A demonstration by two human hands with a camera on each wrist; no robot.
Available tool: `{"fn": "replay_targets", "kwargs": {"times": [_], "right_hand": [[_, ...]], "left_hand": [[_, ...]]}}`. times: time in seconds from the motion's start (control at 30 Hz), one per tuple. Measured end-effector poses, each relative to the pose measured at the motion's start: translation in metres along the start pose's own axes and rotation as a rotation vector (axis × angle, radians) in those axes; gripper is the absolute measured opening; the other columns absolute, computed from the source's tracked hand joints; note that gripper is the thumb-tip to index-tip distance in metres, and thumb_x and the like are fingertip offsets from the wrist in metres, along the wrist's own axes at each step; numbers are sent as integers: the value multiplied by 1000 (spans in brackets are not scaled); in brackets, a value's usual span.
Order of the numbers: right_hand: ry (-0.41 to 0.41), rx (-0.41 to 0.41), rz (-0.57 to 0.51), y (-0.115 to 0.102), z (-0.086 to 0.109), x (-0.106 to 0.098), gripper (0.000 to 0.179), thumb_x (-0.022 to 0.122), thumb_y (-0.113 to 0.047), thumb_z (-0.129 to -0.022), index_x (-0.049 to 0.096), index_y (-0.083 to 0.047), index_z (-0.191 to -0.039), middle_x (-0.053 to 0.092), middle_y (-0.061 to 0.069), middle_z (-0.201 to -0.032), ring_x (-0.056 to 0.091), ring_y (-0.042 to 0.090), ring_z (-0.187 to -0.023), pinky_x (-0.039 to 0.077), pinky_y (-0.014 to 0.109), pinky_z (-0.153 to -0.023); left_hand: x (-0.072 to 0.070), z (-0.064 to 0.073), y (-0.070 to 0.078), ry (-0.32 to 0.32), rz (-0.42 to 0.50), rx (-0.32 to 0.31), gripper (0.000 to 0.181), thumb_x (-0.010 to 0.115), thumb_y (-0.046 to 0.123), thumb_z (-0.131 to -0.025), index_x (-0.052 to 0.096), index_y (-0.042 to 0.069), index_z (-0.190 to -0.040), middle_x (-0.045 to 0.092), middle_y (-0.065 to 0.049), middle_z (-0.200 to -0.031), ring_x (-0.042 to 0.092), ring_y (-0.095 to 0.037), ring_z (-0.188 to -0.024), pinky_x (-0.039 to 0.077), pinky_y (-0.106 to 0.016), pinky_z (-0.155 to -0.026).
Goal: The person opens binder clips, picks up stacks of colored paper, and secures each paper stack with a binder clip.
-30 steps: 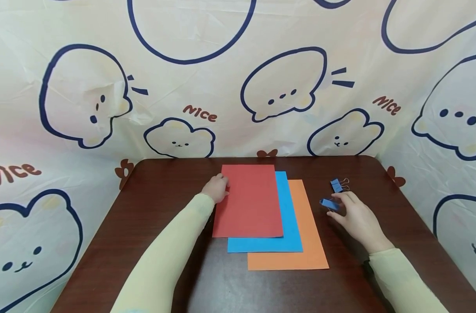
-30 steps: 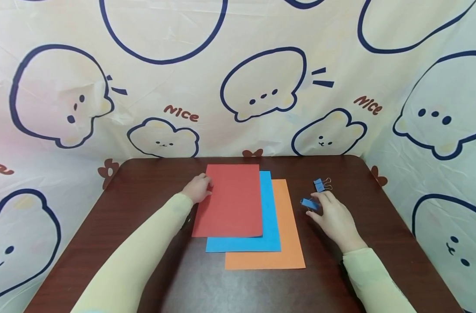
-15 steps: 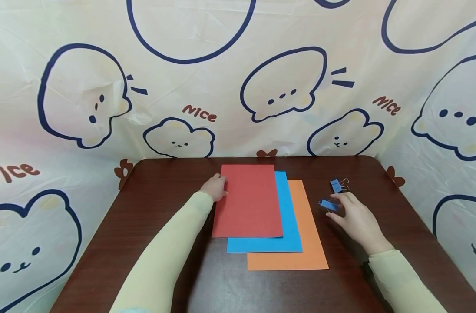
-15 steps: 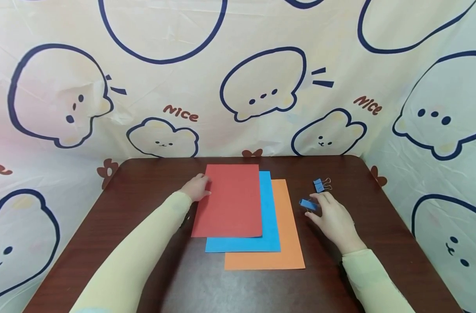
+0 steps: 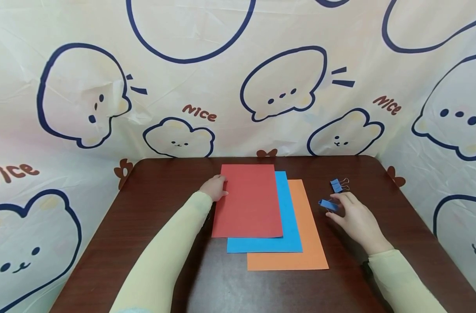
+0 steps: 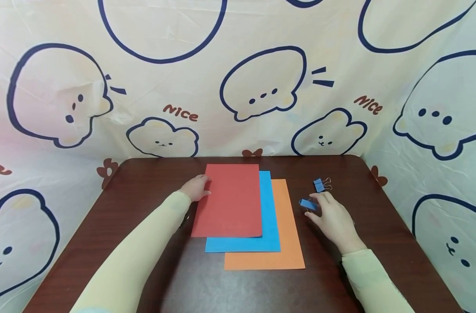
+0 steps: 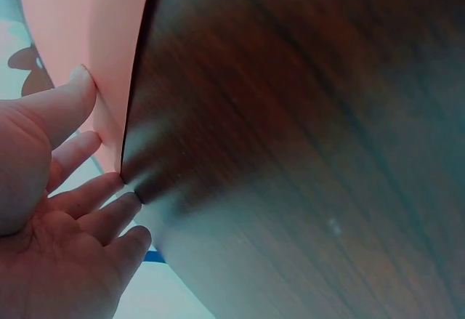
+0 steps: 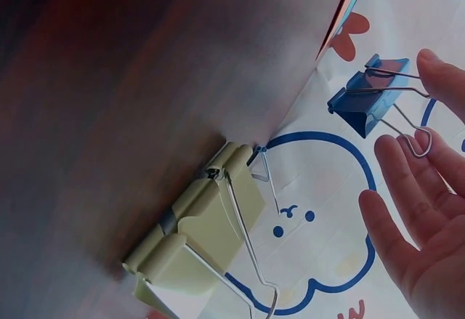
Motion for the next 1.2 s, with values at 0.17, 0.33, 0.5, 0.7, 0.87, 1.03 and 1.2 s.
{"fn": "replay_targets", "kwargs": {"times": [0.17,0.33,0.5,0.7,0.87,1.03,1.2], "right_hand": [[13,-10,2,0,1,0,57,90,-18,-80,62,-1,-127,61,18,-117,67,28,-87,60,50,-74],[17,-7,8,0,1,0,58,90,-17,-79,63,-1,-127,62,19,-117,67,28,-87,61,50,-74],[12,1,7,-1,1,-1,58,90,-17,-80,62,-1,-128,61,19,-118,67,28,-87,61,50,-74],[5,2,3,0,1,-2,57,89,-17,-81,62,-1,-128,61,19,-118,67,28,-87,61,50,-74],[2,7,2,0,1,-1,57,89,-17,-81,62,-1,-129,61,19,-119,68,29,-88,60,50,-75],[1,4,2,1,1,-1,57,89,-18,-81,62,-1,-128,61,19,-118,68,29,-88,60,50,-74],[2,-2,3,1,1,-1,57,89,-18,-81,62,-1,-128,61,19,-118,68,28,-87,60,49,-73]], "left_hand": [[-2,1,2,4,-11,1,61,72,22,-98,48,1,-149,49,-20,-154,51,-33,-140,41,-44,-117],[-4,4,5,-10,-27,-7,64,71,22,-98,44,1,-153,46,-20,-157,46,-33,-145,38,-44,-119],[-6,5,6,-15,-42,-3,64,69,21,-100,42,2,-154,44,-20,-159,43,-33,-148,36,-44,-120],[-6,5,7,-17,-53,-5,64,69,22,-100,41,2,-155,44,-19,-159,45,-33,-147,36,-44,-120],[-7,5,8,-1,-57,-3,64,70,22,-99,43,2,-153,48,-20,-156,49,-36,-142,41,-46,-117],[-6,5,9,-3,-76,-6,63,68,24,-100,43,3,-154,48,-19,-156,47,-39,-139,43,-47,-115],[-5,4,11,-8,-85,12,59,68,20,-100,45,0,-151,51,-20,-153,49,-38,-132,46,-43,-111]]}}
Point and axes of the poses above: each hand's wrist, its own z-axis away from the middle knuckle, its own x-axis out of the palm, y = z × x, the point moved 2 cm from there along -z, towards the middle knuckle
